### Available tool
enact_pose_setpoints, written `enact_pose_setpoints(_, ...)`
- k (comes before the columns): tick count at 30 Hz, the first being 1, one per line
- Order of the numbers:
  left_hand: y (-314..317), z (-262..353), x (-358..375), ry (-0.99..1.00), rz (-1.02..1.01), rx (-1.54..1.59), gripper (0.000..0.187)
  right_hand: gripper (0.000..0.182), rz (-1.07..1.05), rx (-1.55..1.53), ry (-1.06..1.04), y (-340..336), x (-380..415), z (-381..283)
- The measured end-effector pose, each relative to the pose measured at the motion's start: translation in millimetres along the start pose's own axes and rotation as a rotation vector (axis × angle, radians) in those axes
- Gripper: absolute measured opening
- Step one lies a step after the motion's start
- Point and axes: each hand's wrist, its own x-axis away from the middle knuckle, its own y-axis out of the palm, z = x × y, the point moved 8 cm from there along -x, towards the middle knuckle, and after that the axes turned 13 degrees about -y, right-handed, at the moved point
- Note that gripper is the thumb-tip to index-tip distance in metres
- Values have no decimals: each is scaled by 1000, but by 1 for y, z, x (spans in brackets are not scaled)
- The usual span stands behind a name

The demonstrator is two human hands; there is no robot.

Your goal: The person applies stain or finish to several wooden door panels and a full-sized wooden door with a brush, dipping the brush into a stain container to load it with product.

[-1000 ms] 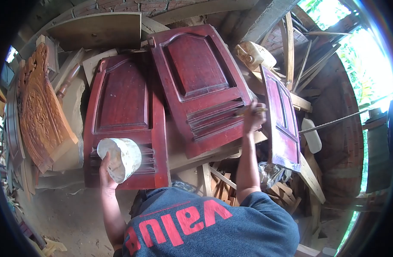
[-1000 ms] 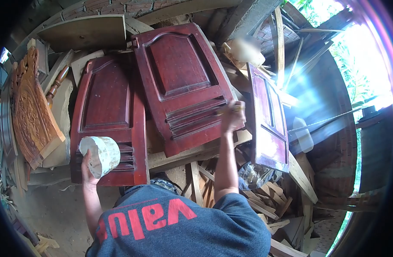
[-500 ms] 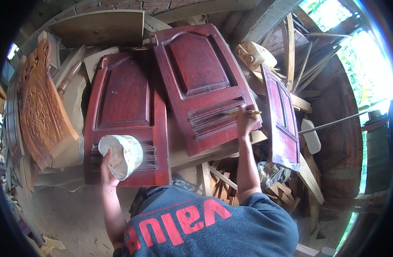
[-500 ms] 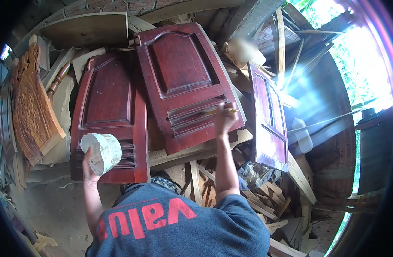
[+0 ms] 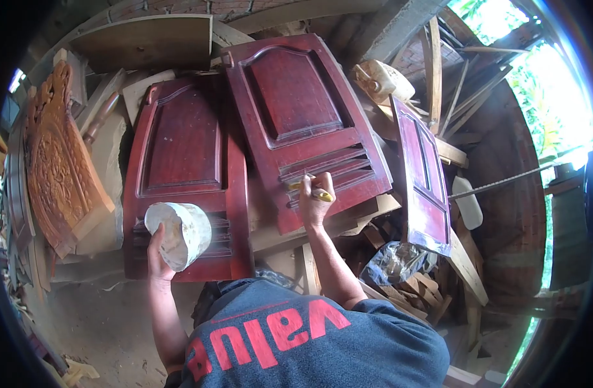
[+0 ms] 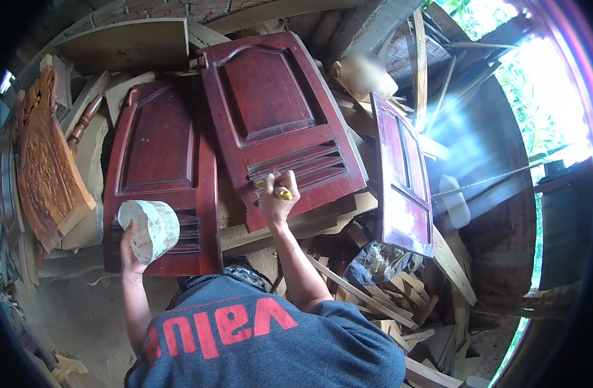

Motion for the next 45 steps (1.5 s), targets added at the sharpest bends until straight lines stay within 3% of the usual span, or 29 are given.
enact_pose_setpoints(5, 1, 1, -1, -4, 11, -21, 63, 23, -98, -108, -33, -22, -39, 39)
enact_pose_setpoints(7, -3, 1, -2, -1, 21, -24, 62, 24, -14, 211, -445, -50, -79, 17)
enact_pose_setpoints(10, -10, 1, -1, 15, 39, -10, 62, 23, 121, 210, -195, -82, -113, 56)
enact_pose_setpoints(14, -7, -5, 2, 2, 4, 50, 60, 24, 145, 427, -619, -47, -78, -12)
enact_pose_setpoints(19, -4, -3, 2, -2, 6, 46, 60, 22, -141, 86, -476, 3, -7, -52)
enact_pose_setpoints(22, -4, -3, 0, -24, -23, 48, 60, 15, -61, 176, -385, -43, -43, -11)
enact_pose_setpoints(23, -5, -3, 0, -25, -28, 45, 60, 14, -33, 227, -558, -68, -68, -24)
enact_pose_setpoints(26, -10, -1, -1, 11, -5, 31, 61, 10, 94, 444, -451, -151, -127, 22)
enact_pose_setpoints(28, -4, -2, -1, -13, -32, 37, 62, 12, 129, 501, -518, -164, -126, 5)
enact_pose_setpoints(30, -5, -2, 0, -22, -28, 28, 62, 15, 72, 322, -290, -153, -107, 34)
enact_pose_setpoints(32, -4, -2, -1, -29, -23, 8, 63, 17, 6, 255, -404, -117, -81, 16)
enact_pose_setpoints(34, -3, -1, 0, -45, -28, -8, 63, 17, 36, 387, -517, -92, -62, 5)
enact_pose_setpoints(36, -3, 0, 0, -39, -28, -14, 62, 21, 103, 247, -392, -80, -49, 7)
enact_pose_setpoints(38, -1, 1, -1, -42, -32, -19, 62, 19, -19, 57, -127, -49, -20, 14)
enact_pose_setpoints(40, 5, 2, 1, -29, -32, -10, 61, 20, -121, 162, -355, -20, 12, -35)
enact_pose_setpoints(42, 4, -1, 1, -42, -32, -1, 61, 22, -139, 178, -325, -21, 10, -40)
enact_pose_setpoints(44, -4, -3, -1, -56, -18, 27, 61, 21, -92, -151, 253, -43, -7, 17)
enact_pose_setpoints(45, -8, -1, -3, -22, 2, -5, 61, 20, -92, -99, 194, -56, -26, 21)
